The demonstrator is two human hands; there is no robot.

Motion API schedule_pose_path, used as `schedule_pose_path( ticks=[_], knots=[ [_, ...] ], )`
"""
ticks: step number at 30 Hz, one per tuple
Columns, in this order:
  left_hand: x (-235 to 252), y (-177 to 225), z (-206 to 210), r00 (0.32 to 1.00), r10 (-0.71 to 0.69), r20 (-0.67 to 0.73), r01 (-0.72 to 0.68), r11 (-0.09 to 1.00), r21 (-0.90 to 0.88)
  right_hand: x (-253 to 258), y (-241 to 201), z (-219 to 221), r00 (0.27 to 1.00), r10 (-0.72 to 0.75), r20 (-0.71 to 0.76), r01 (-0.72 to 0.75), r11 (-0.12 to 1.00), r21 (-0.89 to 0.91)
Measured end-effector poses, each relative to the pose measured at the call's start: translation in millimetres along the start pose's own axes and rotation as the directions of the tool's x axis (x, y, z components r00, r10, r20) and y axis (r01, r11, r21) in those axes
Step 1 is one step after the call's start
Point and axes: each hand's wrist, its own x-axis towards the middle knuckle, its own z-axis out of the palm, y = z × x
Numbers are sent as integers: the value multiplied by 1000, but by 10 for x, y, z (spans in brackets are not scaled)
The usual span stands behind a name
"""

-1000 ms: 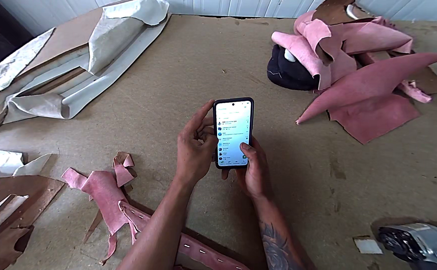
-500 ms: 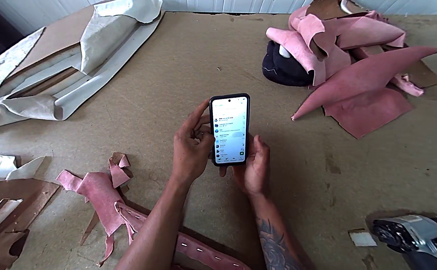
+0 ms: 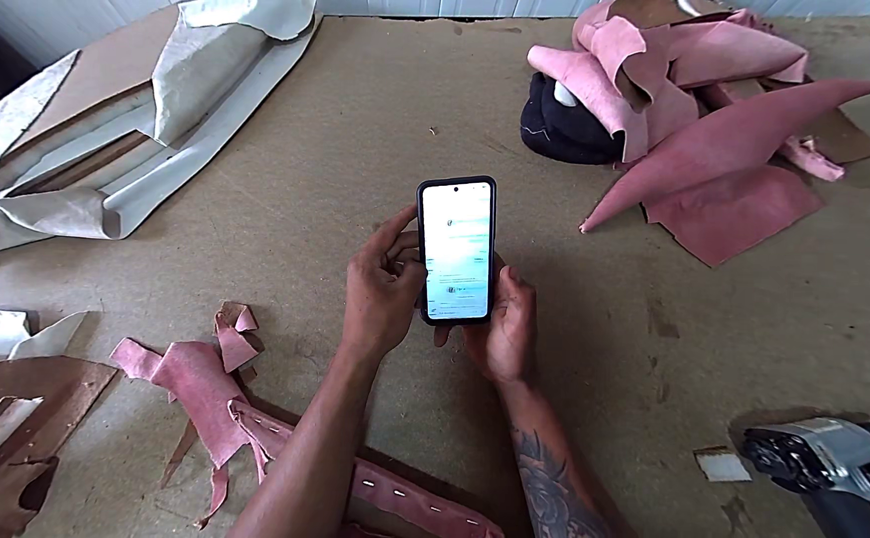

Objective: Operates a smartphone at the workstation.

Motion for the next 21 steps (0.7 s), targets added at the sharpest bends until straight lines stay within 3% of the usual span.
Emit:
schedule_pose_path(
  ticks=[5,9,21],
  knots=[
    [3,-2,-19,1000,-18,-4,18,1000,4,71,40,-3,1000,2,23,-4,996,85],
    [2,-4,-16,1000,-15,-3,15,1000,-3,19,21,5,1000,12,2,-13,1000,22],
    [7,-10,-20,1000,-7,-7,7,1000,10,66,31,-13,999,-10,39,7,996,85]
  ],
)
